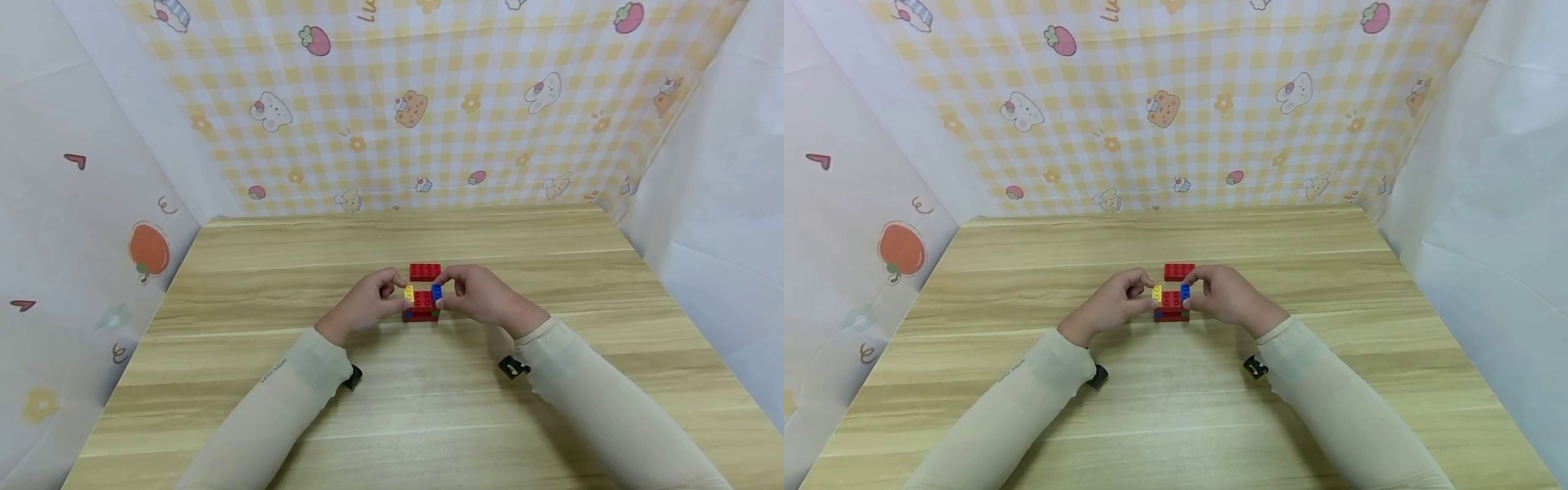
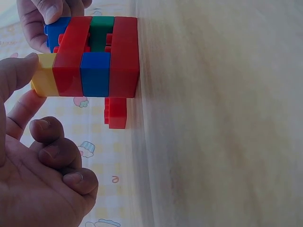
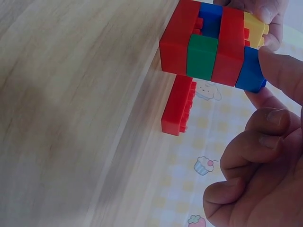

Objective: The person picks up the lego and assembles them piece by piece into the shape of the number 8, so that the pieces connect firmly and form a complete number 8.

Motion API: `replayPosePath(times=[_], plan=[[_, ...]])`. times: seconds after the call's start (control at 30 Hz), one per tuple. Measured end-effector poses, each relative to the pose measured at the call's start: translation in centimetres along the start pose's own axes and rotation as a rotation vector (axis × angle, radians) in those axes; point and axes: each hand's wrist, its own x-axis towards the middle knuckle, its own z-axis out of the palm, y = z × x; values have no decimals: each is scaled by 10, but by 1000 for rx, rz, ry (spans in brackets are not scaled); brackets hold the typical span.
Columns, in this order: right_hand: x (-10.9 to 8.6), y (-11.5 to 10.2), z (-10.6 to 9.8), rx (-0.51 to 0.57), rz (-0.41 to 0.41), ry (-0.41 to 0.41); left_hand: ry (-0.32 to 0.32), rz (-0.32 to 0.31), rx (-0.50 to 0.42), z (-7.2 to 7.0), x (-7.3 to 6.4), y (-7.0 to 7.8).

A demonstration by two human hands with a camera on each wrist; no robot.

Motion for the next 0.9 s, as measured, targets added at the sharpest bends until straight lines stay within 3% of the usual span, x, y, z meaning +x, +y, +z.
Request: replayPosePath(times=[0.9], plan=[[-2, 5, 1, 21, -21, 7, -8, -14, -14, -1, -1, 5]])
